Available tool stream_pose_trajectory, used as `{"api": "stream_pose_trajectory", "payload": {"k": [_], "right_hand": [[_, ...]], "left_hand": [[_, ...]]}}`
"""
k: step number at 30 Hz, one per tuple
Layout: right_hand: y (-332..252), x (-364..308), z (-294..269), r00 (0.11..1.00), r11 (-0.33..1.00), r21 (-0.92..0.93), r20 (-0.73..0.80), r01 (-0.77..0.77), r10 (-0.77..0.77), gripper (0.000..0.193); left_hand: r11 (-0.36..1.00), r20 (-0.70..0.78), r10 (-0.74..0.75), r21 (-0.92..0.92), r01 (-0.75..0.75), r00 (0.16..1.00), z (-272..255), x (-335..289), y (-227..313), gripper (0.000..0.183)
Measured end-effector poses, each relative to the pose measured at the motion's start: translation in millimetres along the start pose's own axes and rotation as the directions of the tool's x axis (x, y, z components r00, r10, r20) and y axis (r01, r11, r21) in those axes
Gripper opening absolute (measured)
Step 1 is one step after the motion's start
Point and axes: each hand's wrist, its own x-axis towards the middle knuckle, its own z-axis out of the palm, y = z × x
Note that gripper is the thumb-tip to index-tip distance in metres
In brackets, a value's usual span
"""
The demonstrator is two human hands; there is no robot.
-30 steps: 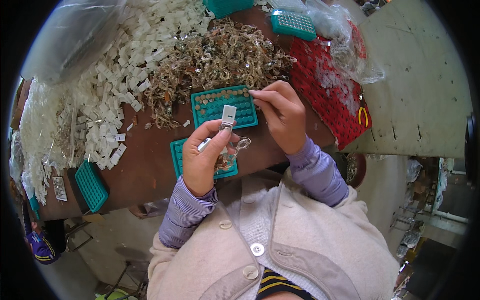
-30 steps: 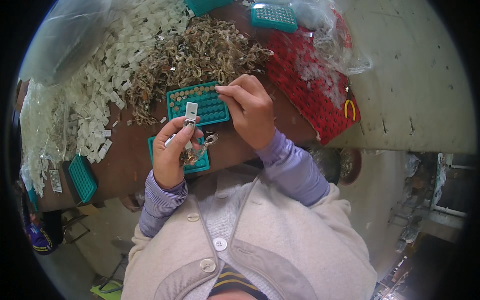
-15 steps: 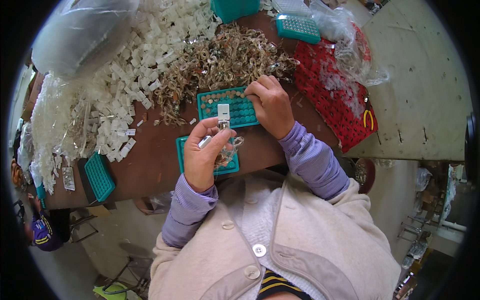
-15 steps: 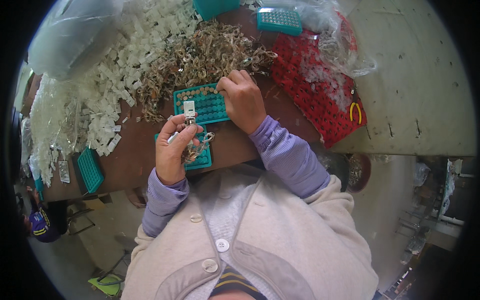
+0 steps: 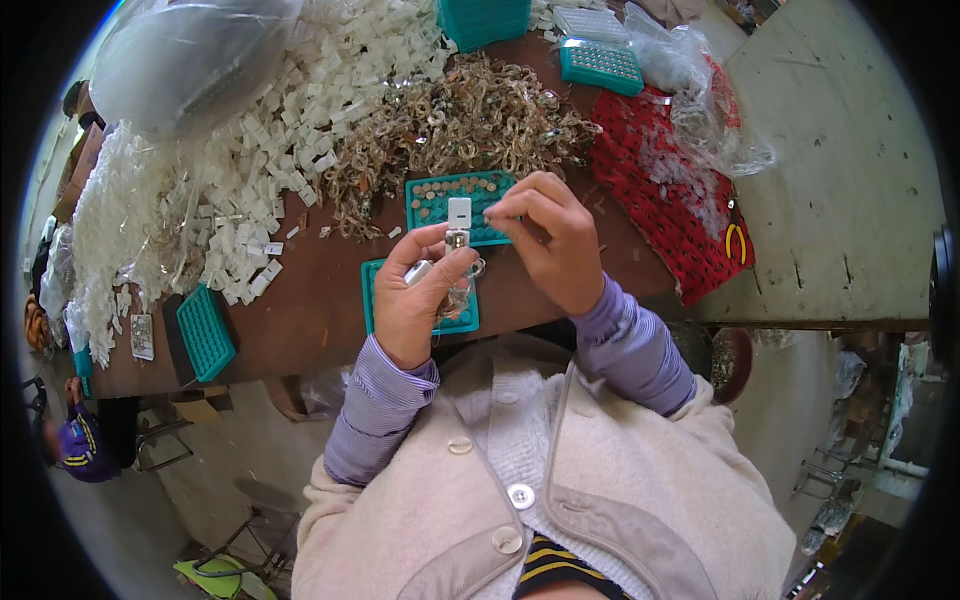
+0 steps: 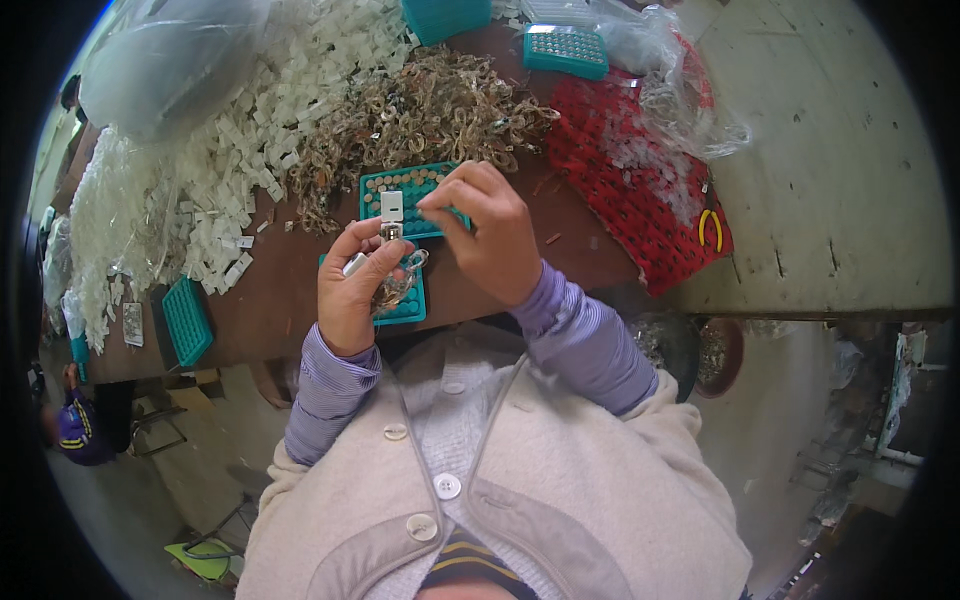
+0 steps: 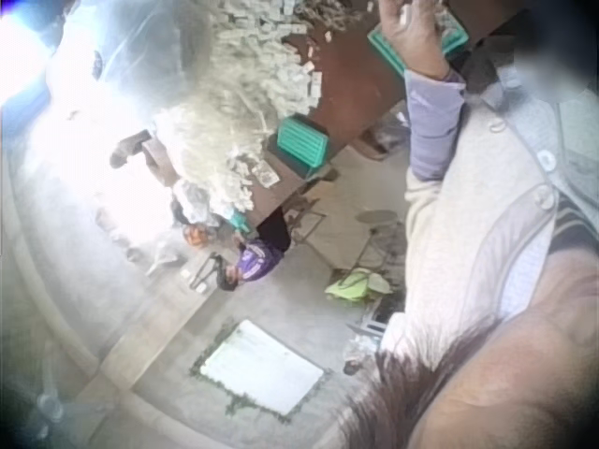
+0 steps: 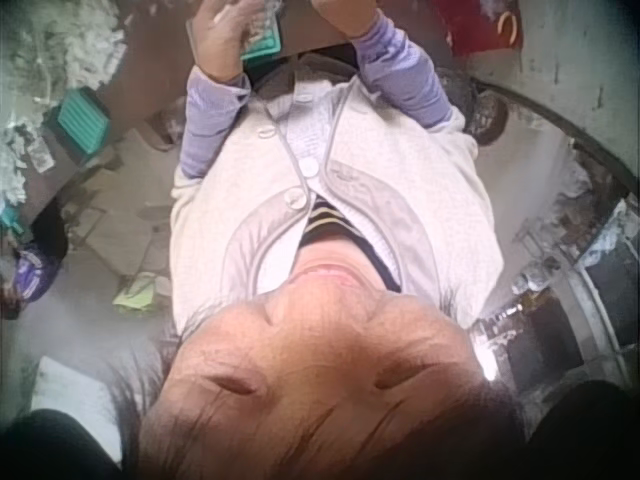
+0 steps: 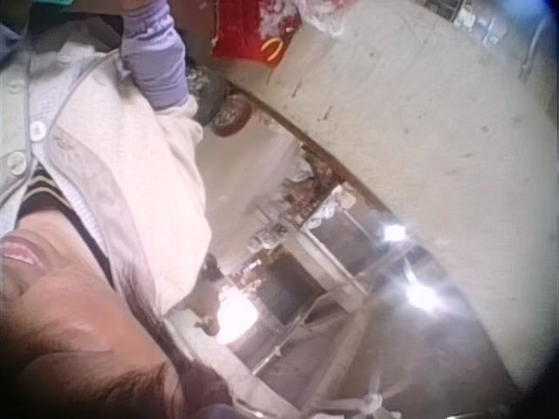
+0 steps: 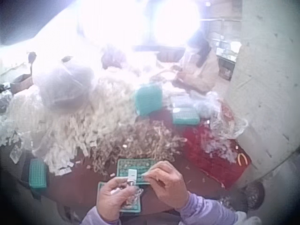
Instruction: The person assembles small white plastic housings with metal contacts and LED components. They pick up parts from a cluttered table, insert contacts into housings, and test the LEDs by pressing them to produce a red light. Completed units are placed into a teal tray.
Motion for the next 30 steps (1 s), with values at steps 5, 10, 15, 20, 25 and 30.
{"api": "stream_pose_trajectory", "payload": {"k": [5, 10, 15, 20, 25, 30], "right_hand": [[-29.0, -8.3, 6.6, 0.983, 0.981, -0.093, -0.048, 0.173, -0.178, 0.018], [-35.0, -20.5, 7.9, 0.983, 0.983, -0.061, -0.057, 0.173, -0.177, 0.019], [-40.1, -37.3, -11.0, 0.999, 0.991, 0.124, -0.003, 0.043, -0.043, 0.019], [-42.9, -44.6, -39.8, 0.9, 0.615, 0.704, 0.08, -0.355, 0.429, 0.018], [-45.1, -47.1, -54.1, 0.99, 0.977, 0.171, -0.041, -0.124, 0.133, 0.026], [-44.4, -49.7, -62.1, 0.985, 0.977, -0.179, -0.107, 0.116, -0.137, 0.025]], "left_hand": [[0.998, 0.1, -0.032, -0.047, 0.037, 0.994, 0.6, -4.3, -2.3, 0.033], [0.999, 0.111, -0.04, -0.003, 0.041, 0.993, 2.9, -12.0, 1.4, 0.028], [0.999, 0.129, -0.037, 0.022, 0.034, 0.991, 11.0, -13.7, 5.3, 0.024], [0.997, 0.279, -0.071, 0.001, 0.074, 0.958, 21.0, -17.8, 0.2, 0.022], [0.994, 0.294, -0.088, 0.082, 0.067, 0.952, 34.3, -18.8, -9.5, 0.022], [0.99, 0.336, -0.138, 0.053, 0.127, 0.932, 43.0, -21.2, -5.9, 0.027]]}}
